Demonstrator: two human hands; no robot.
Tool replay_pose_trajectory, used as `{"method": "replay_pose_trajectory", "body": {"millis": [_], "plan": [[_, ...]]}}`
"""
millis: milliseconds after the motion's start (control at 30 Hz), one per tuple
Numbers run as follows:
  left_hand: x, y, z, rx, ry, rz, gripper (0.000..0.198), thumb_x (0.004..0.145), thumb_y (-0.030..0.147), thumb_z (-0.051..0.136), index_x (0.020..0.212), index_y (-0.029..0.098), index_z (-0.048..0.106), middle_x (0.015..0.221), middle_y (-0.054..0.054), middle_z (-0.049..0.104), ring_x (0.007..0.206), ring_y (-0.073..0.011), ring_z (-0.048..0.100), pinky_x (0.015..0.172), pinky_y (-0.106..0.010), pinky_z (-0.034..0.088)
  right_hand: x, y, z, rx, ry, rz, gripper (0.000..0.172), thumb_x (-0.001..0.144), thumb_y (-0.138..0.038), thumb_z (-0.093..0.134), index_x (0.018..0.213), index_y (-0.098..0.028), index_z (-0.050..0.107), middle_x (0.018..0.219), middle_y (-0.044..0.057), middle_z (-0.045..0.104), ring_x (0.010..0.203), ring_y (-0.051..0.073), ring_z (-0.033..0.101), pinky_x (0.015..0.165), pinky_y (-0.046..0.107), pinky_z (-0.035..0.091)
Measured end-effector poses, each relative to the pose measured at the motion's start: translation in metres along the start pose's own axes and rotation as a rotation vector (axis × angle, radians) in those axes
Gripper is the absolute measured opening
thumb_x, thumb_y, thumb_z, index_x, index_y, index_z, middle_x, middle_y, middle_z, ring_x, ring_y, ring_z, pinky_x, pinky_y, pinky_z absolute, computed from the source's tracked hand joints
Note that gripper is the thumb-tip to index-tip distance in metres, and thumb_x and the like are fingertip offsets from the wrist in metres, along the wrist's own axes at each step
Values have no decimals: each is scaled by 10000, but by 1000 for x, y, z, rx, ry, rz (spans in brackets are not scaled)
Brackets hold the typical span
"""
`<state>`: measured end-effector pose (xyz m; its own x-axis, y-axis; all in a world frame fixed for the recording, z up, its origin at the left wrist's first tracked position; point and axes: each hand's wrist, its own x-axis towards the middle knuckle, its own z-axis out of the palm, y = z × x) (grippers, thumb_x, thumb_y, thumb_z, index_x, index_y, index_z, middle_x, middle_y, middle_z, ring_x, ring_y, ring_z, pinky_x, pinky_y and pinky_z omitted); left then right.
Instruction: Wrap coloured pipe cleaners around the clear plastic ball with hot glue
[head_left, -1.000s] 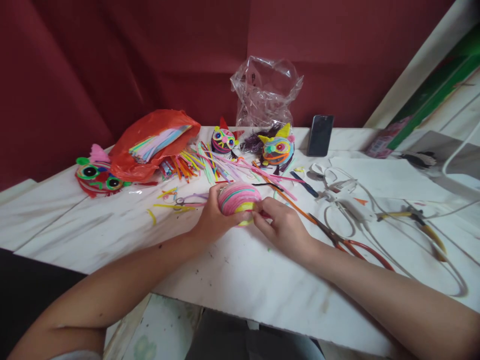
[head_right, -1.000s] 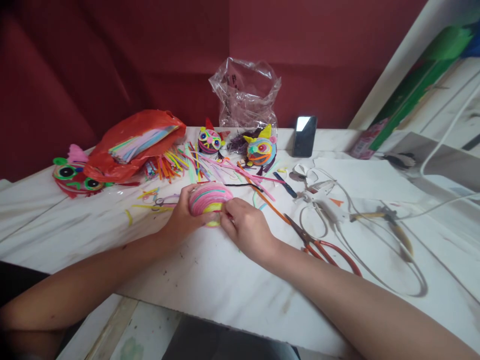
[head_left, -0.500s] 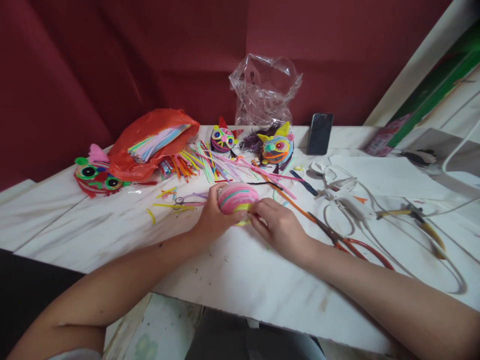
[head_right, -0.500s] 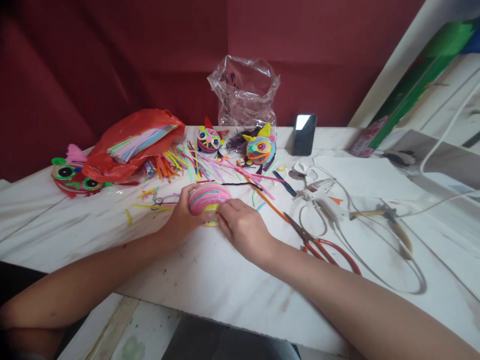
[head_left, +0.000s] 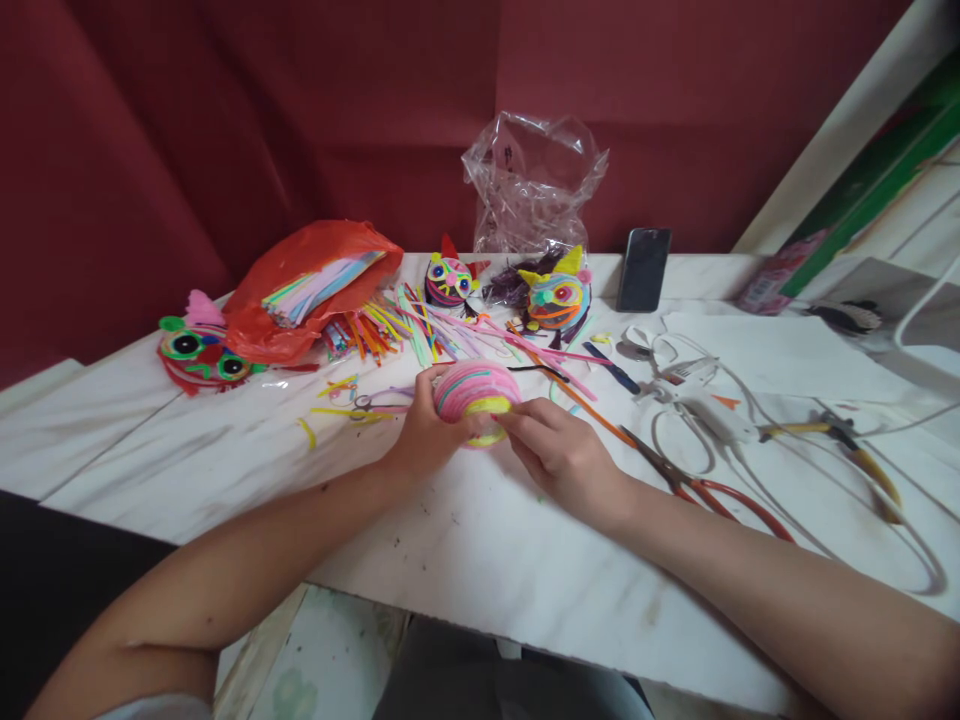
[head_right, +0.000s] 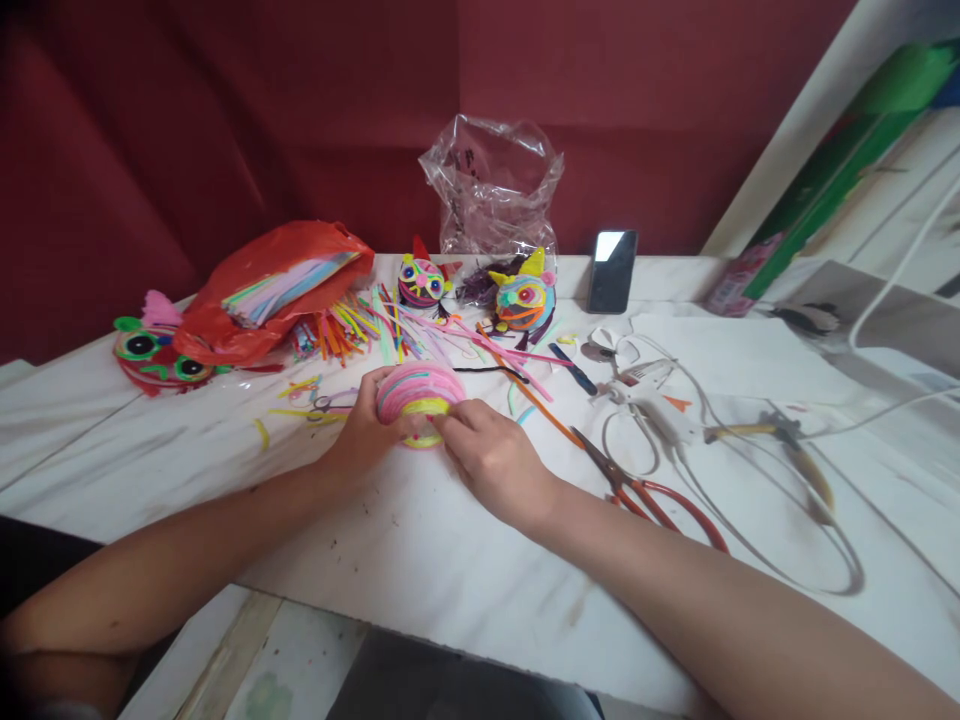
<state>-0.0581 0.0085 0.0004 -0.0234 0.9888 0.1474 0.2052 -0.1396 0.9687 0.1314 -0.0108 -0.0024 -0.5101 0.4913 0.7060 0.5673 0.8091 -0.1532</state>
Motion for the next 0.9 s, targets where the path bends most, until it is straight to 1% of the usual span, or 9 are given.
{"method": "replay_pose_trajectory", "body": {"millis": [67,200,400,533,633,733,900], "plan": [[0,0,0,-10,-7,0,705,573,356,795,1151,227,413,1147,-60,577,1100,-262,578,932,-421,488,-1,1,0,-51,-2,-24,227,954,-126,418,1011,-199,625,878,96,657,790,188,635,641,284,523],[1,1,1,-35,-19,6,723,556,374,809,1146,222,420,1165,-76,579,1116,-285,580,928,-440,493,-1,2,3,37,48,23,167,959,-152,442,999,-194,599,838,82,638,760,181,636,644,281,530],[1,4,0,-18,-28,-8,745,527,354,832,1144,230,435,1131,-60,604,1078,-272,600,904,-430,511,1,3,2,62,40,82,138,953,-168,456,923,-214,583,808,64,625,721,175,618,625,279,509],[0,4,0,-2,-61,3,796,515,370,847,1170,223,420,1177,-75,591,1092,-269,591,912,-425,504,1,3,1,39,16,52,156,953,-163,444,901,-211,583,808,75,631,752,189,617,638,288,503],[0,2,0,8,-80,3,807,540,373,841,1209,229,413,1200,-73,589,1119,-269,579,945,-429,485,1,4,2,34,59,70,124,949,-188,461,927,-218,580,799,61,630,736,186,614,648,298,508],[1,2,1,-8,-63,-2,810,545,388,838,1218,224,417,1208,-73,582,1133,-268,572,958,-422,478,1,5,4,63,122,107,94,941,-203,482,923,-218,573,791,52,624,723,185,609,646,306,507],[0,3,-1,-42,-30,-3,823,528,395,858,1216,230,438,1159,-57,593,1089,-263,587,917,-406,493,3,4,4,89,127,112,103,933,-185,488,871,-221,563,769,52,617,720,185,601,635,304,497]]}}
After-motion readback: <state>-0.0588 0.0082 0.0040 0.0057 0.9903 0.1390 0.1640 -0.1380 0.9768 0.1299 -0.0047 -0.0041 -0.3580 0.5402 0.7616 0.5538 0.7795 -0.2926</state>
